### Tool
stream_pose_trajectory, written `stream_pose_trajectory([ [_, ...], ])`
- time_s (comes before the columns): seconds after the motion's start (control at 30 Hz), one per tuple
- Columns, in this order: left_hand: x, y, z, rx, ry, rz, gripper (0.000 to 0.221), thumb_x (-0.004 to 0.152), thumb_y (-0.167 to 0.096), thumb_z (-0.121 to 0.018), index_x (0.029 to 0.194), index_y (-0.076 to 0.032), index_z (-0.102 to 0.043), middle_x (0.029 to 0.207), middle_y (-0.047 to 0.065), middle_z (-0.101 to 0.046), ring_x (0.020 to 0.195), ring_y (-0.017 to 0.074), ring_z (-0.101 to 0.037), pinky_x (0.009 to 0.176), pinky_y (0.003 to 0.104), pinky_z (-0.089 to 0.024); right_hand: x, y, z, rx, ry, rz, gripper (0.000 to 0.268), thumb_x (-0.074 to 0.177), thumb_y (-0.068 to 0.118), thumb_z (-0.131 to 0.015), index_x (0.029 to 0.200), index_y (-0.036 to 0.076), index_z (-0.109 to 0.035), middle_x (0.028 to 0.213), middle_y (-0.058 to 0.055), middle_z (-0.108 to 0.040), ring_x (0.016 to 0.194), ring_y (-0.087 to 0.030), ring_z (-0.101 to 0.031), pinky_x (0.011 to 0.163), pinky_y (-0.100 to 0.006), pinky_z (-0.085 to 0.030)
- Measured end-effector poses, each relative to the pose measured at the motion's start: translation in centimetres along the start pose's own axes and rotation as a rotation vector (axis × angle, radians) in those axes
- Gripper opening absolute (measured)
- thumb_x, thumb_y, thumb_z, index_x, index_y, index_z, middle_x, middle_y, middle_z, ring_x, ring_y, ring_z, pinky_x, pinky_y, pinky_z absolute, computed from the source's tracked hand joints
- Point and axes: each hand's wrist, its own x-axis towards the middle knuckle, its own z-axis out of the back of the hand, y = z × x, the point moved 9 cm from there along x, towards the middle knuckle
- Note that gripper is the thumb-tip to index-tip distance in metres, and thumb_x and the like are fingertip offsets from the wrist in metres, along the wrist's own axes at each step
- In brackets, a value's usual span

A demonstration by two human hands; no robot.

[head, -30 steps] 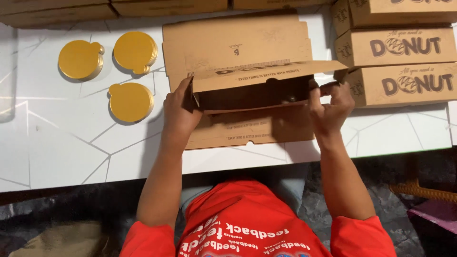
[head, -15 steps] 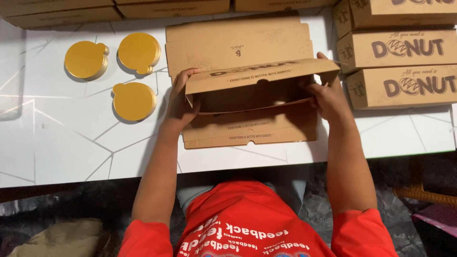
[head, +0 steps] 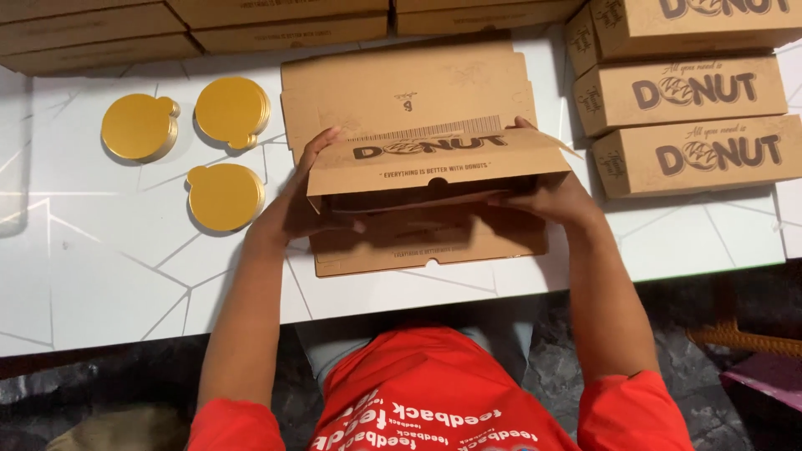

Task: Folding and assembling a flat cardboard donut box into its 3D shape.

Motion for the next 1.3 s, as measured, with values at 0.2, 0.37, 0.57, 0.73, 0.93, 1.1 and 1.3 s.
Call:
stream_pose_trajectory([
  [0.2,0.5,0.2,0.1,0.177,-0.188,0.014,0.093,0.069,-0.026,-0.092,0.146,-0.027,-0.04,0.144,0.021,-0.053,0.13,0.0516,-0.053,0.109,0.063,-0.041,0.3,-1.1,-0.5,0.079,-0.021,-0.071,0.107,0.049,0.005,-0.098,0.142,-0.012,-0.047,0.139,-0.035,-0.053,0.14,-0.053,-0.042,0.125,-0.059,-0.018],
  [0.37,0.7,0.5,0.2,0.188,-0.162,0.063,0.096,0.063,-0.022,-0.094,0.143,-0.03,-0.042,0.144,0.017,-0.055,0.123,0.0521,-0.058,0.106,0.064,-0.045,0.4,-0.1,-0.5,0.082,-0.041,-0.05,0.097,0.053,0.001,-0.096,0.139,-0.012,-0.051,0.133,-0.035,-0.057,0.138,-0.051,-0.045,0.125,-0.058,-0.019],
  [0.57,0.7,1.5,0.3,0.186,-0.161,0.058,0.094,0.062,-0.024,-0.095,0.14,-0.029,-0.042,0.142,0.02,-0.054,0.123,0.053,-0.057,0.106,0.063,-0.046,0.0,-2.4,-0.3,0.091,-0.023,-0.082,0.108,0.052,0.004,-0.096,0.146,-0.009,-0.045,0.142,-0.035,-0.052,0.137,-0.049,-0.047,0.122,-0.059,-0.027],
  [0.73,0.5,0.5,0.1,0.145,-0.152,0.042,0.093,0.063,-0.026,-0.095,0.14,-0.027,-0.043,0.146,0.021,-0.053,0.129,0.0533,-0.053,0.108,0.065,-0.042,-0.5,-2.4,-0.1,0.132,-0.03,-0.133,0.11,0.054,0.011,-0.094,0.15,-0.006,-0.043,0.148,-0.032,-0.05,0.138,-0.045,-0.048,0.12,-0.055,-0.033],
  [0.93,-0.5,-2.5,0.3,0.167,-0.139,0.01,0.096,0.062,-0.017,-0.092,0.144,-0.022,-0.041,0.151,0.024,-0.049,0.133,0.0547,-0.049,0.109,0.067,-0.04,-2.1,-4.9,0.4,0.213,-0.067,-0.199,0.084,0.066,0.012,-0.092,0.138,-0.012,-0.055,0.122,-0.035,-0.064,0.116,-0.041,-0.061,0.104,-0.059,-0.047],
  [1.1,-1.3,-3.4,0.7,0.27,-0.223,-0.177,0.103,0.068,-0.03,-0.095,0.151,-0.013,-0.037,0.158,0.025,-0.04,0.144,0.0489,-0.04,0.12,0.062,-0.03,-2.1,-6.3,0.7,0.434,-0.135,-0.076,0.055,0.087,0.002,-0.078,0.132,0.0,-0.044,0.068,-0.019,-0.065,0.048,-0.026,-0.067,0.065,-0.036,-0.06],
  [1.3,-2.0,-3.3,0.2,0.214,-0.313,-0.421,0.104,0.074,-0.038,-0.092,0.154,-0.004,-0.034,0.162,0.028,-0.032,0.15,0.0485,-0.028,0.126,0.061,-0.016,-2.9,-5.3,1.6,0.392,-0.304,-0.089,0.054,0.085,0.002,-0.08,0.11,0.009,-0.033,0.121,-0.019,-0.052,0.056,-0.022,-0.065,0.049,-0.026,-0.059],
])
